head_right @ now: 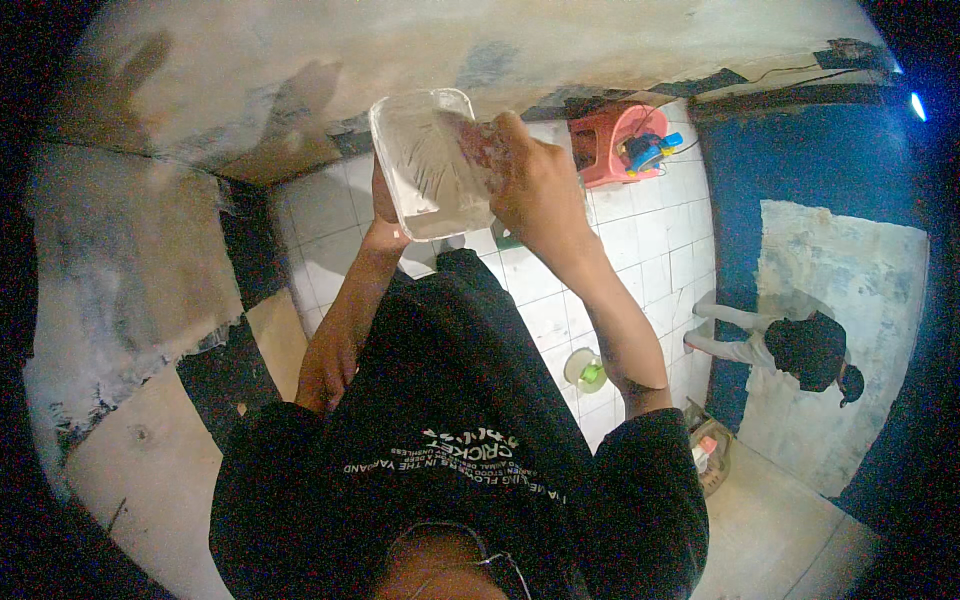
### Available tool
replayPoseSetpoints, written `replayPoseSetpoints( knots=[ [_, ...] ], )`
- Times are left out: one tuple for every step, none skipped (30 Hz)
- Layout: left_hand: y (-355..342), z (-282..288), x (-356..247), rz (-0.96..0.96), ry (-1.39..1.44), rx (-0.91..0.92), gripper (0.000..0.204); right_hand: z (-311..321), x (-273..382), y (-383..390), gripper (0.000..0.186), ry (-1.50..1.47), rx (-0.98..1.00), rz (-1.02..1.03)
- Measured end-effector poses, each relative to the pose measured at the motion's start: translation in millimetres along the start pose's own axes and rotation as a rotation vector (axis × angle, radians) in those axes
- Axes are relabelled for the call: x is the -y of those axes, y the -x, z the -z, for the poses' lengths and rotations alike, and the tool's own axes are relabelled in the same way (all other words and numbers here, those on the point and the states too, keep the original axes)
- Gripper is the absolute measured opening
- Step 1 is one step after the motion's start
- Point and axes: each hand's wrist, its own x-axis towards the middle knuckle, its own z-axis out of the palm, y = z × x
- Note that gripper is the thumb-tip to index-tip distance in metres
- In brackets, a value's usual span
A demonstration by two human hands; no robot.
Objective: The person patches a wall using a putty knife to apply a white substance from a container onto uneven sections and corners of the wall.
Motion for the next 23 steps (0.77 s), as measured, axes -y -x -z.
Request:
replayPoseSetpoints(
  knots=[
    [0, 12, 7, -0.057, -0.012, -0.002, 0.09, -3, 1, 0, 0.026, 0.033, 0.002, -0.035],
    [0, 15, 11, -0.115, -0.022, -0.003, 0.073, -2, 5, 3, 0.027, 0.083, 0.067, 0.044],
    [0, 19, 13, -0.172, -0.034, -0.003, 0.056, -7, 5, 9, 0.029, 0.048, 0.105, -0.04],
    [5, 22, 18, -0.276, -0.167, 0.053, 0.06, -8, 7, 9, 0.03, 0.029, 0.071, -0.034],
    [7, 21, 20, -0.324, -0.201, 0.12, 0.07, -9, 8, 10, 0.03, 0.012, 0.038, -0.031],
    [9, 19, 21, -0.372, -0.233, 0.187, 0.083, -13, 9, 11, 0.03, 0.004, 0.031, -0.038],
    [12, 19, 21, -0.422, -0.262, 0.251, 0.096, -19, 9, 11, 0.03, -0.005, 0.024, -0.044],
    [17, 21, 17, -0.367, -0.244, 0.286, 0.105, -22, 10, 12, 0.031, -0.017, 0.02, -0.045],
    [22, 22, 15, -0.312, -0.226, 0.321, 0.113, -19, 13, 12, 0.03, -0.014, 0.03, -0.055],
    [24, 23, 25, -0.364, -0.226, 0.282, 0.113, -13, 18, 12, 0.03, -0.01, 0.04, -0.064],
    [13, 25, 26, -0.435, -0.235, 0.33, 0.111, -10, 21, 11, 0.03, -0.014, 0.047, -0.07],
    [7, 27, 25, -0.221, 0.043, 0.093, 0.096, -8, 19, 9, 0.03, -0.072, 0.017, -0.138],
    [6, 31, 22, -0.118, 0.154, -0.005, 0.088, -4, 22, 4, 0.029, 0.018, -0.025, -0.105],
    [5, 28, 22, -0.021, 0.285, -0.109, 0.079, -4, 18, 4, 0.029, 0.043, -0.008, -0.121],
    [6, 26, 21, -0.035, 0.251, -0.071, 0.076, -5, 15, 5, 0.029, 0.068, 0.009, -0.136],
    [7, 24, 20, -0.1, 0.161, -0.013, 0.076, -8, 13, 7, 0.029, 0.042, 0.005, -0.131],
    [10, 22, 19, -0.169, 0.073, 0.038, 0.076, -12, 12, 9, 0.029, 0.014, 0.003, -0.125],
    [14, 19, 19, -0.286, -0.072, 0.109, 0.079, -15, 10, 11, 0.029, -0.014, 0.0, -0.119],
    [15, 17, 18, -0.361, -0.157, 0.17, 0.081, -17, 9, 12, 0.029, -0.01, 0.003, -0.113],
    [17, 14, 17, -0.442, -0.237, 0.226, 0.084, -19, 8, 13, 0.029, -0.007, 0.004, -0.107],
    [18, 11, 15, -0.482, -0.256, 0.273, 0.087, -20, 8, 13, 0.029, -0.004, 0.005, -0.101],
    [19, 10, 15, -0.522, -0.274, 0.319, 0.09, -21, 7, 12, 0.026, 0.03, 0.036, -0.104],
    [21, 14, 16, -0.501, -0.292, 0.297, 0.094, -22, 5, 12, 0.025, 0.063, 0.067, -0.108]
  ],
)
